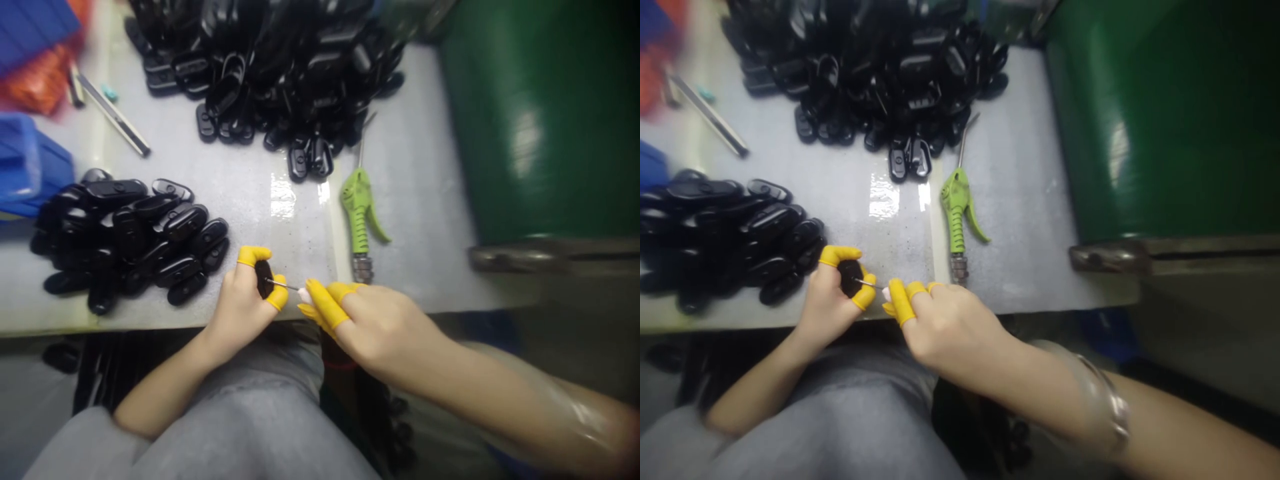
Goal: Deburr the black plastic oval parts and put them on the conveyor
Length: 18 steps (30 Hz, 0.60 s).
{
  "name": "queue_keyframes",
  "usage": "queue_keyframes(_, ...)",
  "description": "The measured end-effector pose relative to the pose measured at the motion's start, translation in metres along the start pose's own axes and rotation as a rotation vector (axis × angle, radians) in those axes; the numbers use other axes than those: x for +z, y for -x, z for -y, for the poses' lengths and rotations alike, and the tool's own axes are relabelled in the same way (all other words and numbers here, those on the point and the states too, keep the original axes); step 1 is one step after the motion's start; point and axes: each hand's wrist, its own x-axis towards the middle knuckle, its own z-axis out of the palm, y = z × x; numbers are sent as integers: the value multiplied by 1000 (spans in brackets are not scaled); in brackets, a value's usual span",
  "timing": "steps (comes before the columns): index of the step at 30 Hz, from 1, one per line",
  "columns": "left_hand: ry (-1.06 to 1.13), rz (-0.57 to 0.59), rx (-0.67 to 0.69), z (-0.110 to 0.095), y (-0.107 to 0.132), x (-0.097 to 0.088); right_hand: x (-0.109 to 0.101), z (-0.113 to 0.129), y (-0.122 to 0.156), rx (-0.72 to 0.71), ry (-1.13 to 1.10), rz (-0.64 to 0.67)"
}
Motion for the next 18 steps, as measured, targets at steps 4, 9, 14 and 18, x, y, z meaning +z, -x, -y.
queue_keyframes(4, 84, 4, -62, 0, -1, -2, 1, 0, 8, 88, -40, -79)
queue_keyframes(9, 57, -1, -79, 1, -2, -4, -6, -15, 19, 249, -45, -77)
queue_keyframes(14, 73, 3, -52, 1, -1, -6, -21, -102, 35, 679, 307, 32)
queue_keyframes(18, 42, 3, -50, 8, -2, -5, -58, -207, 79, 1063, 536, 98)
